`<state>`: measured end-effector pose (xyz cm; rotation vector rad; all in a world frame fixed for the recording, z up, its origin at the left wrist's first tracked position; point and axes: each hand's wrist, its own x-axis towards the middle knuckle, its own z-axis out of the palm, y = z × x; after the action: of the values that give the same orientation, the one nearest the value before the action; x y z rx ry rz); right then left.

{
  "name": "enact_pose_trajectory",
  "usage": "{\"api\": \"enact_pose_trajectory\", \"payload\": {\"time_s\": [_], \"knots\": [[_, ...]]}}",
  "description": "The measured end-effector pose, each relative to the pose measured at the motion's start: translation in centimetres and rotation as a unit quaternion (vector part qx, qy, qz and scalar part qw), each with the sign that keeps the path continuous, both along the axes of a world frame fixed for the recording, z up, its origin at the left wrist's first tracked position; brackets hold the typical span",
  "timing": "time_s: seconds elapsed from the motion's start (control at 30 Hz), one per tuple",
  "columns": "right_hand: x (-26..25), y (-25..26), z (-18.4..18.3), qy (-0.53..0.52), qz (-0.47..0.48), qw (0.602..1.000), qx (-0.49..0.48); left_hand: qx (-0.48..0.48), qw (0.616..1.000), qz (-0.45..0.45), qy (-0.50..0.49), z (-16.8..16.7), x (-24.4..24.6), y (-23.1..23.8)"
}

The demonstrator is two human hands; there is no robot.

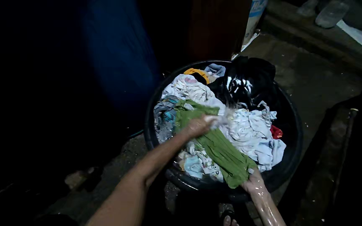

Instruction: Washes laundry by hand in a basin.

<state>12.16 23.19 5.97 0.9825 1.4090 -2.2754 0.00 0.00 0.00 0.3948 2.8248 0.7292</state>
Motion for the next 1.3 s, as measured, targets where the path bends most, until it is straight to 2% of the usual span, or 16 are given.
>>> {"api": "enact_pose_trajectory", "payload": {"time_s": [0.07, 0.17, 0.23, 0.33, 0.4, 0.5, 0.6, 0.7, 0.77, 0.87, 0.93, 1.03, 1.1, 1.2, 1.23, 1.3], "knots": [[-0.9, 0.9, -1.8, -0.049, -0.064, 0.996, -0.036, -0.058, 0.994, 0.091, 0.014, -0.4, -2.5, -3.0], [-1.5, 1.0, -2.6, -0.072, -0.103, 0.991, -0.04, -0.011, 0.984, 0.177, 0.036, 3.0, -0.7, 0.5], [-1.6, 0.8, -3.0, -0.062, -0.1, 0.992, -0.033, 0.089, 0.988, 0.111, 0.054, 5.1, 4.0, 6.8], [-1.4, 1.3, -2.9, -0.084, -0.112, 0.988, -0.059, 0.15, 0.985, -0.063, -0.055, 4.4, 9.7, 13.5], [-1.8, 1.1, -2.2, -0.119, -0.13, 0.983, -0.057, 0.126, 0.987, -0.079, -0.06, 1.8, 7.7, 11.3], [-1.7, 0.7, -1.8, -0.109, -0.138, 0.983, -0.047, 0.007, 1.0, -0.017, -0.002, -1.2, 1.1, 2.8], [-1.7, 0.8, -2.0, -0.11, -0.138, 0.984, -0.022, -0.054, 0.994, 0.091, 0.034, -0.6, -2.1, -2.1], [-1.8, 0.7, -2.3, -0.108, -0.14, 0.984, -0.016, -0.002, 0.986, 0.158, 0.06, 2.7, 0.2, 1.8], [-1.7, 0.6, -2.9, -0.099, -0.133, 0.986, -0.024, 0.088, 0.99, 0.077, 0.078, 4.5, 4.9, 7.8], [-1.2, 1.6, -3.7, -0.077, -0.127, 0.987, -0.061, 0.165, 0.983, -0.081, -0.017, 4.5, 10.6, 13.3], [-1.7, 1.3, -3.1, -0.086, -0.136, 0.985, -0.057, 0.124, 0.989, -0.071, -0.035, 2.4, 8.4, 10.5], [-1.8, 0.8, -2.7, -0.075, -0.133, 0.987, -0.048, -0.013, 1.0, -0.012, -0.02, -0.8, 2.0, 1.6], [-1.6, 1.2, -3.7, -0.05, -0.126, 0.99, -0.033, -0.015, 0.998, 0.047, 0.029, -1.8, -0.3, -1.6], [-1.6, 1.2, -3.5, -0.068, -0.142, 0.987, -0.018, -0.008, 0.987, 0.157, 0.038, 1.6, 0.9, 0.9], [-1.9, 0.9, -3.0, -0.085, -0.146, 0.986, -0.017, 0.022, 0.988, 0.147, 0.049, 2.7, 2.1, 3.1], [-2.0, 0.6, -2.9, -0.105, -0.148, 0.983, -0.025, 0.089, 0.995, 0.04, 0.032, 4.0, 6.0, 8.6]]}}
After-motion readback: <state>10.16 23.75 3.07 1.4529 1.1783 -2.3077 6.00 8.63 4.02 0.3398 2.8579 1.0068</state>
